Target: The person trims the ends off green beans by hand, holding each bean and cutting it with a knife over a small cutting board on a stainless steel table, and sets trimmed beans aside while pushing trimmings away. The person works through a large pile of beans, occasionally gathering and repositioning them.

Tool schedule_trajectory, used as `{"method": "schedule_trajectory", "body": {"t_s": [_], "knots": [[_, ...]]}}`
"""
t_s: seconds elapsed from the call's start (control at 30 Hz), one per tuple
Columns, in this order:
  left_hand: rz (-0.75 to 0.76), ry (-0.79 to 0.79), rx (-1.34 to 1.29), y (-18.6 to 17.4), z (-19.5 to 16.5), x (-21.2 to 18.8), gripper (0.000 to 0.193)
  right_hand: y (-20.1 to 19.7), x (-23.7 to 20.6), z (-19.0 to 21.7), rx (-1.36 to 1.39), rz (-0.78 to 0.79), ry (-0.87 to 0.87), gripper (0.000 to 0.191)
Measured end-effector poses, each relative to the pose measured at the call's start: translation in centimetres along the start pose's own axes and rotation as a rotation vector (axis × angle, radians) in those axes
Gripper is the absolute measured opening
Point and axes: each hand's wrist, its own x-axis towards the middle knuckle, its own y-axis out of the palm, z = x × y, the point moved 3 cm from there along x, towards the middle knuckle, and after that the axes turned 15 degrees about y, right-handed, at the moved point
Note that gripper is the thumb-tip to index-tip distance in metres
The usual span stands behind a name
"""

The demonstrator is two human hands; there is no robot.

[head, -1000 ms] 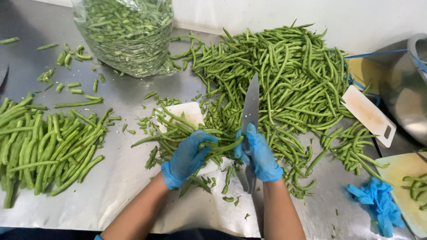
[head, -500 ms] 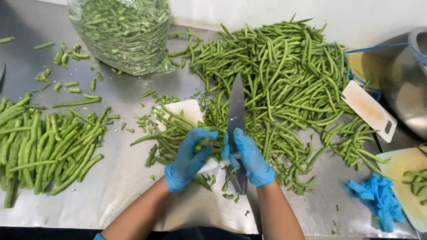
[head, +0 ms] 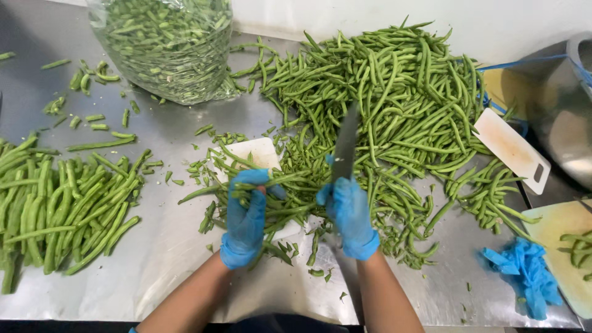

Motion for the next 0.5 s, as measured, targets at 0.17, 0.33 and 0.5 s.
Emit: {"method": "schedule_trajectory", "body": {"t_s": [0.17, 0.33, 0.5], "knots": [[0.216, 0.214, 0.264, 1.0, 0.2, -1.4, 0.016, 2.0, -0.5, -1.5, -0.126, 0.066, -0.009, 0.054], [0.100, -0.071, 0.027, 1.2, 1.6, -1.8, 0.019, 1.7, 0.3, -2.7, 0.040, 0.041, 0.065, 0.052], [-0.147, -0.551, -0.249, 1.2, 4.4, 0.3, 0.023, 1.5, 0.0, -2.8, -0.082, 0.183, 0.116, 0.054]]}}
